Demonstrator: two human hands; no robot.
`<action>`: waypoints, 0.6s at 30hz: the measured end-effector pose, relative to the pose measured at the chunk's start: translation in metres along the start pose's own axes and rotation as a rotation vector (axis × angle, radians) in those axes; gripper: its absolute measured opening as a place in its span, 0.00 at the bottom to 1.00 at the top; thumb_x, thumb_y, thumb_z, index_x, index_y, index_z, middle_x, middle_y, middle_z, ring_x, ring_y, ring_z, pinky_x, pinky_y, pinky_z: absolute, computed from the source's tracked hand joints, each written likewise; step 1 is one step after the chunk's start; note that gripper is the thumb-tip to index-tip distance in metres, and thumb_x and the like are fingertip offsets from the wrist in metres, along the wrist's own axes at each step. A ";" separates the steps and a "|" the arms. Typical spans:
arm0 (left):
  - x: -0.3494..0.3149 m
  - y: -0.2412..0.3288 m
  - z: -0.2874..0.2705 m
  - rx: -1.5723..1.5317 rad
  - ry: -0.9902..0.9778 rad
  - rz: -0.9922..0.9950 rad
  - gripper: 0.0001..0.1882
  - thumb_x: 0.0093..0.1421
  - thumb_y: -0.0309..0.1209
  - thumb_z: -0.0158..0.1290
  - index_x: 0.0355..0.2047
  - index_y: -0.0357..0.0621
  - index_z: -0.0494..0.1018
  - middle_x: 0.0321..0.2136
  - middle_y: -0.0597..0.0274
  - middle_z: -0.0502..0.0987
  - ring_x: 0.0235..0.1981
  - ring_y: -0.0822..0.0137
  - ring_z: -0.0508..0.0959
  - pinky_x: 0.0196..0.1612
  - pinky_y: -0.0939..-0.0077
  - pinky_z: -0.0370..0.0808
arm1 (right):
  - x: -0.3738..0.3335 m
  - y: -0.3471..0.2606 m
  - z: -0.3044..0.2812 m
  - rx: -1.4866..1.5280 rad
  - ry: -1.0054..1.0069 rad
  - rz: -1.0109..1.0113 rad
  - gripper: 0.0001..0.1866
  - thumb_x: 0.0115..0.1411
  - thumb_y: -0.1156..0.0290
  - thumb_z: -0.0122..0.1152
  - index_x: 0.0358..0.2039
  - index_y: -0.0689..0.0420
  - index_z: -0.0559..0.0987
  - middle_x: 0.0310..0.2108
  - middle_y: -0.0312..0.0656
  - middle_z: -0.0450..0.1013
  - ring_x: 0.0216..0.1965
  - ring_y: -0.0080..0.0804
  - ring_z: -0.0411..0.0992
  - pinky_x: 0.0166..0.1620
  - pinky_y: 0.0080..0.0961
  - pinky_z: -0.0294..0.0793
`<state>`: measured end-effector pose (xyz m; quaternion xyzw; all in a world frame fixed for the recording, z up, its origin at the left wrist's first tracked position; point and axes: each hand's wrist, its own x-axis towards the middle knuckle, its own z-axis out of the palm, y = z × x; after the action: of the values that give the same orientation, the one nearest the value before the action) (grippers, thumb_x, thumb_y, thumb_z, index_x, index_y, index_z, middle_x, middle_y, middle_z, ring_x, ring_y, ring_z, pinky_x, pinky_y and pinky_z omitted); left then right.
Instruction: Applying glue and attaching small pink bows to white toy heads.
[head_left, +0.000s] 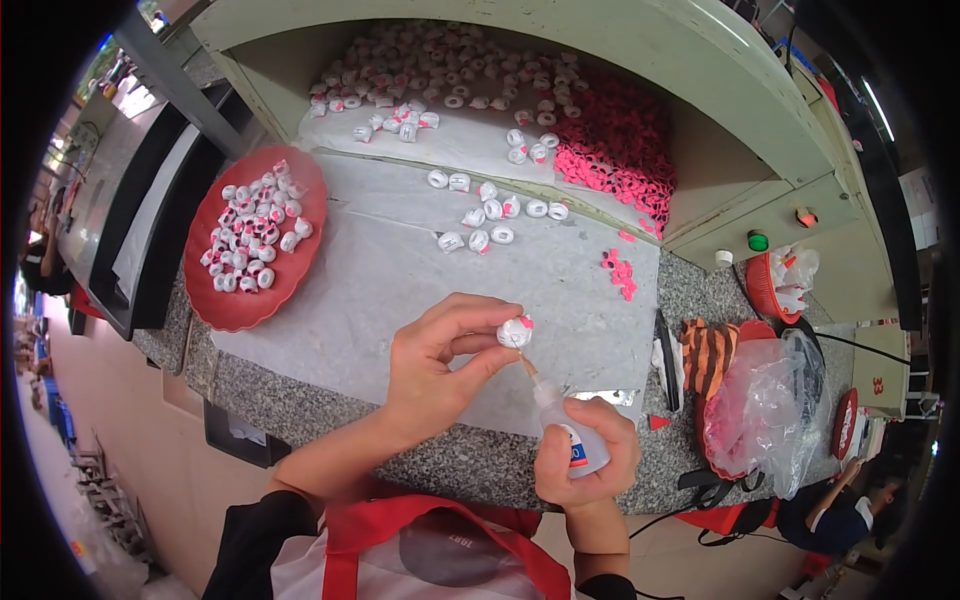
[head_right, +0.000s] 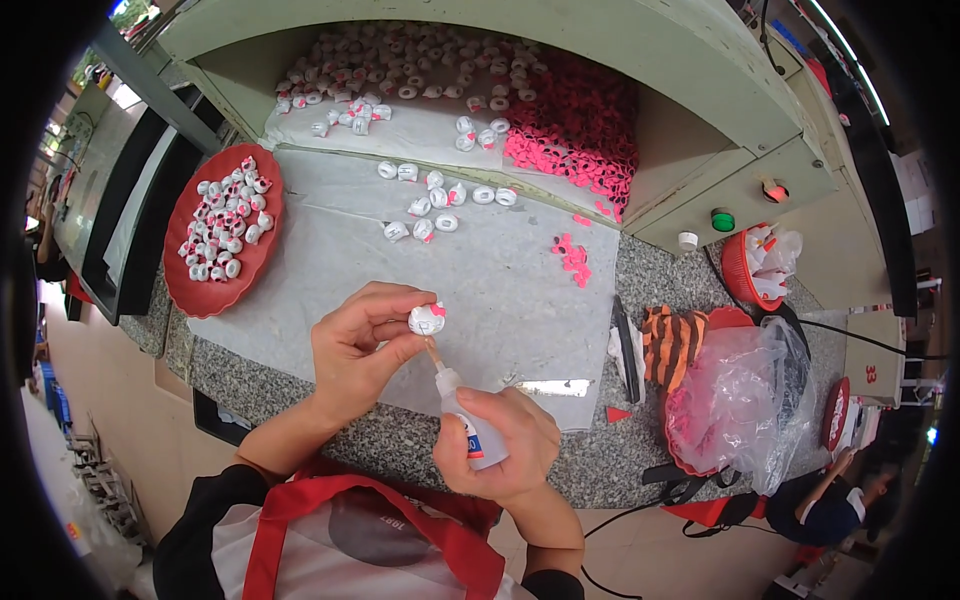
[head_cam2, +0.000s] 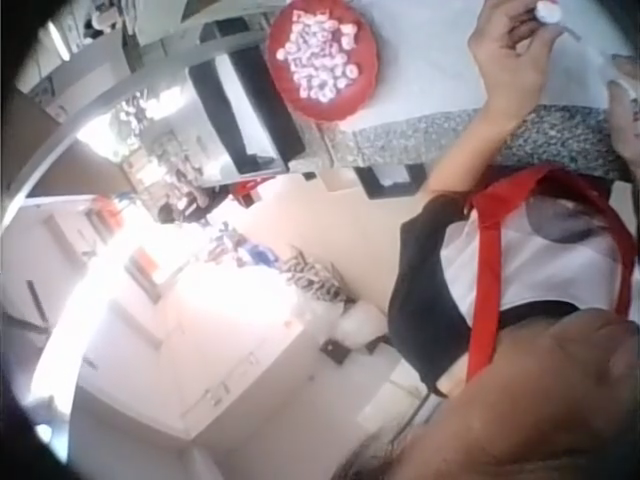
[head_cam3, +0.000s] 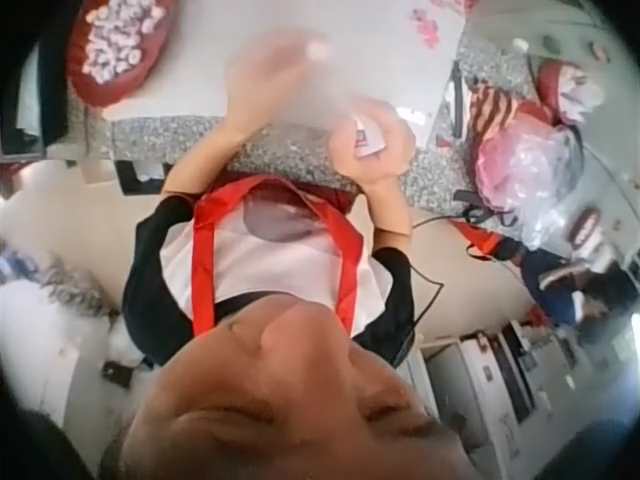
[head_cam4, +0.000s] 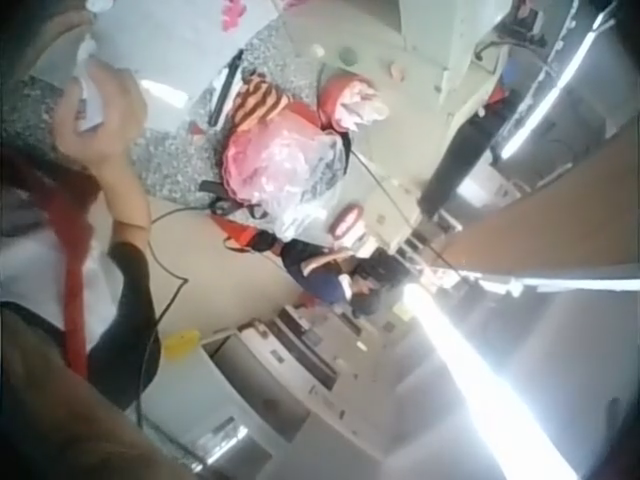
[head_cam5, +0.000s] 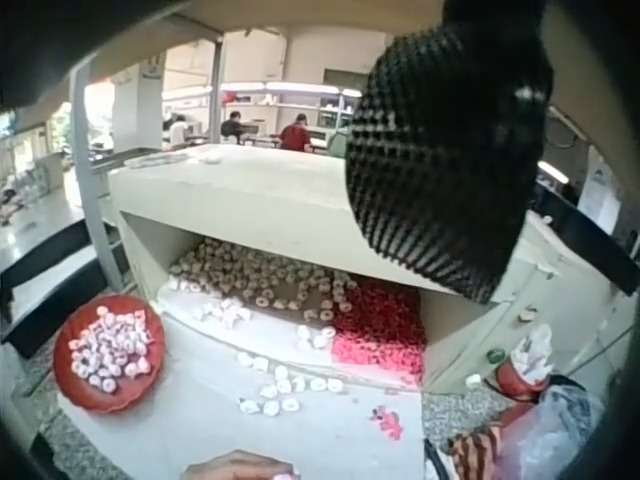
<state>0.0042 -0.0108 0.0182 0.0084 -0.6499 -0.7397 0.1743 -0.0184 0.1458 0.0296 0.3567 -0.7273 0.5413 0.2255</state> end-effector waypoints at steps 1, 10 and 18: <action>0.000 0.000 0.000 -0.002 0.003 -0.003 0.17 0.47 0.12 0.50 0.40 0.29 0.68 0.40 0.51 0.68 0.40 0.64 0.72 0.42 0.75 0.75 | 0.000 -0.001 0.000 -0.003 0.000 0.000 0.15 0.40 0.78 0.58 0.33 0.63 0.70 0.21 0.41 0.70 0.11 0.27 0.62 0.14 0.20 0.61; 0.001 0.001 0.000 0.006 0.005 -0.015 0.16 0.47 0.11 0.50 0.39 0.29 0.68 0.40 0.50 0.68 0.41 0.64 0.72 0.42 0.75 0.75 | 0.004 -0.003 -0.003 -0.005 -0.034 -0.013 0.16 0.40 0.79 0.57 0.33 0.64 0.70 0.20 0.41 0.70 0.11 0.28 0.63 0.15 0.20 0.62; 0.001 -0.001 0.000 -0.001 0.008 -0.027 0.16 0.48 0.11 0.50 0.40 0.29 0.67 0.41 0.50 0.68 0.42 0.64 0.72 0.43 0.75 0.74 | 0.006 -0.002 -0.007 -0.022 -0.037 0.005 0.15 0.40 0.79 0.57 0.33 0.64 0.70 0.21 0.42 0.71 0.12 0.28 0.65 0.15 0.20 0.63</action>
<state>0.0029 -0.0107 0.0176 0.0202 -0.6488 -0.7422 0.1667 -0.0217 0.1502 0.0374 0.3621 -0.7383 0.5270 0.2144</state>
